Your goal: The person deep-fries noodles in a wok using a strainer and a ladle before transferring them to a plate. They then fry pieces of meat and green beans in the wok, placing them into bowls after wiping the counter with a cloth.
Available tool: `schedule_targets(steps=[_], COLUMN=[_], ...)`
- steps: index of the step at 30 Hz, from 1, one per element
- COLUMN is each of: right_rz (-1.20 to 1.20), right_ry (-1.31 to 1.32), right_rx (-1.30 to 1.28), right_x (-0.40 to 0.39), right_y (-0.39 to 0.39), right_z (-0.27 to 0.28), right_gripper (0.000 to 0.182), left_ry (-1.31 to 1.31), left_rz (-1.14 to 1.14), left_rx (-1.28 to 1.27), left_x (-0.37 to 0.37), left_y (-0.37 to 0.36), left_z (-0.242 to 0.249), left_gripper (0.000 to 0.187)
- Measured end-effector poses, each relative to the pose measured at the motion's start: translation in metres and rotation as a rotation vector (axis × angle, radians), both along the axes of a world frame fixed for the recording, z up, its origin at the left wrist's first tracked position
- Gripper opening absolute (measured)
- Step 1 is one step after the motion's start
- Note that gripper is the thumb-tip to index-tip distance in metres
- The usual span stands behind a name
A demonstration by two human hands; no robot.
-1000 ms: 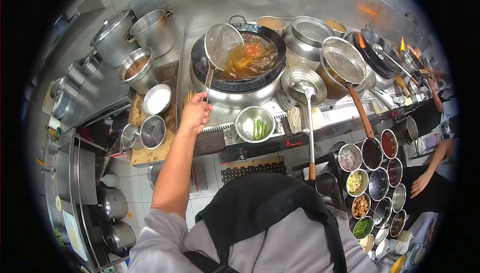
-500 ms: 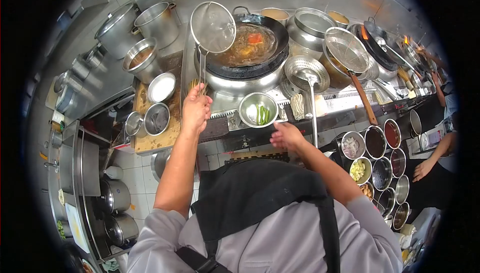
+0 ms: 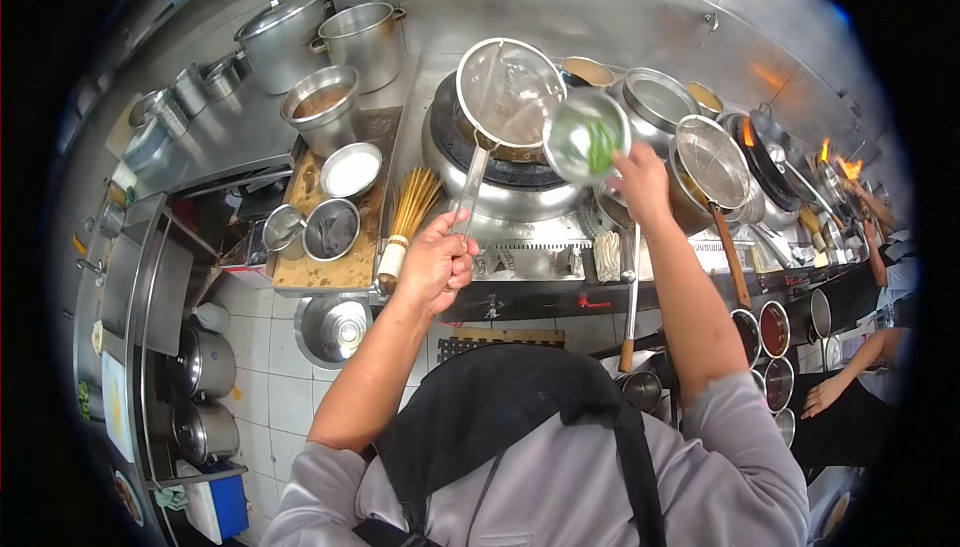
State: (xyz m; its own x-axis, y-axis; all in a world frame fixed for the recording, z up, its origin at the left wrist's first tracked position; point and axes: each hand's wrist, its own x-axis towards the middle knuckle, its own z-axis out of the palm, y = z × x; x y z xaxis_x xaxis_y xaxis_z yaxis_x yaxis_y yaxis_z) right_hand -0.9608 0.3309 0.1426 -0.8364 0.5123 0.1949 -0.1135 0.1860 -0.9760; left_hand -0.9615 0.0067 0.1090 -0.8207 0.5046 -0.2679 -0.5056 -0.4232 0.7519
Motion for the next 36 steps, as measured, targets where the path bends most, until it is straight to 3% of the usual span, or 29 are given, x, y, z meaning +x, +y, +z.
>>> schedule_targets(steps=[1,2,6,9,11,12,14,15,17,18,21,25,29,31,35,36], right_rz=[-0.150,-0.229,-0.430,-0.477,-0.378,-0.382,-0.229,-0.239,-0.100,-0.108,-0.125,-0.157,-0.221,-0.204,-0.359,-0.379], right_ry=[0.072,0.147,0.145,0.249,0.004,0.002,0.142,0.145,0.239,0.243,0.180,0.142,0.101,0.111,0.088,0.074], right_rx=[0.670,1.100,1.201,1.058,0.548,0.546,-0.390,-0.398,-0.647,-0.657,-0.717,-0.713,-0.682,-0.690,-0.765,-0.808], right_x=[-0.030,-0.074,-0.106,-0.099,-0.094,-0.088,-0.052,-0.038,-0.013,0.002,0.053,0.124,0.194,0.232,0.282,0.295], right_y=[0.003,0.026,0.020,0.043,0.058,0.059,0.042,0.043,0.045,0.044,0.030,0.025,0.021,0.027,-0.018,-0.027], right_z=[0.009,0.000,0.033,0.023,0.008,0.001,-0.009,-0.020,-0.046,-0.055,-0.066,-0.070,-0.082,-0.109,-0.112,-0.118], right_gripper=[0.018,0.021,0.020,0.018,0.013,0.013,0.014,0.014,0.017,0.017,0.016,0.017,0.017,0.015,0.012,0.011], left_ry=[0.008,-0.033,-0.147,-0.250,-0.306,-0.367,-0.442,-0.443,-0.449,-0.426,-0.504,-0.443,-0.359,-0.333,-0.242,-0.040], left_rz=[0.002,-0.021,-0.084,-0.103,-0.112,-0.114,-0.113,-0.122,-0.038,-0.030,0.016,0.031,0.110,-0.073,-0.217,-0.252], left_rx=[0.008,0.052,0.187,0.286,0.347,0.399,0.465,0.455,0.379,0.341,0.334,0.198,0.195,0.387,-0.107,-0.351], left_x=[0.001,0.001,-0.004,-0.013,-0.023,-0.028,-0.040,-0.049,-0.072,-0.085,-0.141,-0.160,-0.095,-0.078,-0.005,0.017], left_y=[0.003,0.005,0.012,0.018,0.021,0.022,0.025,0.029,0.038,0.045,0.064,0.079,0.067,0.039,-0.006,-0.018], left_z=[0.003,0.006,0.018,0.016,0.017,0.017,0.016,0.014,0.007,0.005,-0.032,-0.056,-0.043,-0.084,-0.162,-0.203], left_gripper=[0.052,0.052,0.049,0.045,0.043,0.041,0.035,0.035,0.029,0.021,0.017,0.008,0.032,0.043,0.044,0.043])
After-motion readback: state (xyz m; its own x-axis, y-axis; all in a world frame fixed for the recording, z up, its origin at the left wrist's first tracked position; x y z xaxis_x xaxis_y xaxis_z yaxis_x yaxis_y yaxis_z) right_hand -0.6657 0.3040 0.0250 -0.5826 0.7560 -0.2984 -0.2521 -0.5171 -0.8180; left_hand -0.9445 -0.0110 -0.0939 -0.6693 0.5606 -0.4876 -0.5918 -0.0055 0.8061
